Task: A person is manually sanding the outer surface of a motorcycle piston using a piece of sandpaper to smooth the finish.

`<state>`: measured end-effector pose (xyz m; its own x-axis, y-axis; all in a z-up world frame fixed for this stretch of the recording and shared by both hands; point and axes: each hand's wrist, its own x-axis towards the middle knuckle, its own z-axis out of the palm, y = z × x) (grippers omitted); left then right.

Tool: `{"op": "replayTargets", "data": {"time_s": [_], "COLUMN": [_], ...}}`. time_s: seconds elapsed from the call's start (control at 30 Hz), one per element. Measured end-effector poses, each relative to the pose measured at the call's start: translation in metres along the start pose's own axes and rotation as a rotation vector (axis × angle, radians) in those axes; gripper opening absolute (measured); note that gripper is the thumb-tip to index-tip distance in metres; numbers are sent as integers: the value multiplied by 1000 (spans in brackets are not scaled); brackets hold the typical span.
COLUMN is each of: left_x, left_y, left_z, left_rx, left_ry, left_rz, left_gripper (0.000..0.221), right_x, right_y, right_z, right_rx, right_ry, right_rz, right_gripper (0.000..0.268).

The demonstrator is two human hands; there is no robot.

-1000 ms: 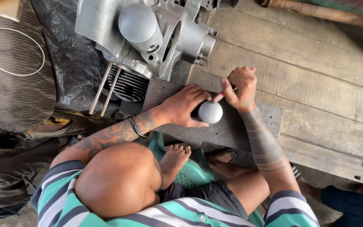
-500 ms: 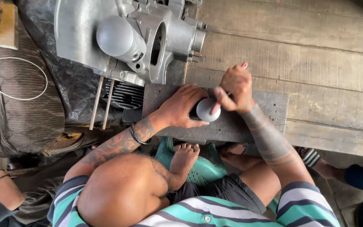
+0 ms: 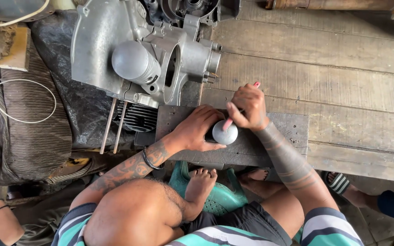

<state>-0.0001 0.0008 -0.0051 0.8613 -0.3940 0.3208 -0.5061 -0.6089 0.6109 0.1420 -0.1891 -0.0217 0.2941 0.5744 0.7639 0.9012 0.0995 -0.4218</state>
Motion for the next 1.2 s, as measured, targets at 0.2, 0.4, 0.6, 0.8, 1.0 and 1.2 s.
{"op": "replayTargets", "data": {"time_s": [0.2, 0.4, 0.6, 0.8, 1.0, 1.2], "left_x": [1, 1, 2, 0, 1, 2], "left_y": [5, -1, 3, 0, -4, 2], "left_z": [-1, 1, -1, 3, -1, -6], "left_rx": [-1, 21, 3, 50, -3, -28], "left_ry": [22, 7, -1, -6, -9, -14], "left_rz": [5, 1, -13, -3, -11, 4], "left_gripper": [71, 73, 71, 74, 74, 72], "right_x": [2, 9, 7, -17, 18, 12], "right_y": [-10, 4, -11, 16, -8, -18], "right_z": [-11, -10, -6, -5, -12, -11], "right_rx": [-5, -33, -7, -55, -68, -49], "right_ry": [13, 13, 8, 17, -19, -12], "right_rz": [0, 23, -39, 44, 32, 50], "right_gripper": [48, 51, 50, 50, 50, 50]}}
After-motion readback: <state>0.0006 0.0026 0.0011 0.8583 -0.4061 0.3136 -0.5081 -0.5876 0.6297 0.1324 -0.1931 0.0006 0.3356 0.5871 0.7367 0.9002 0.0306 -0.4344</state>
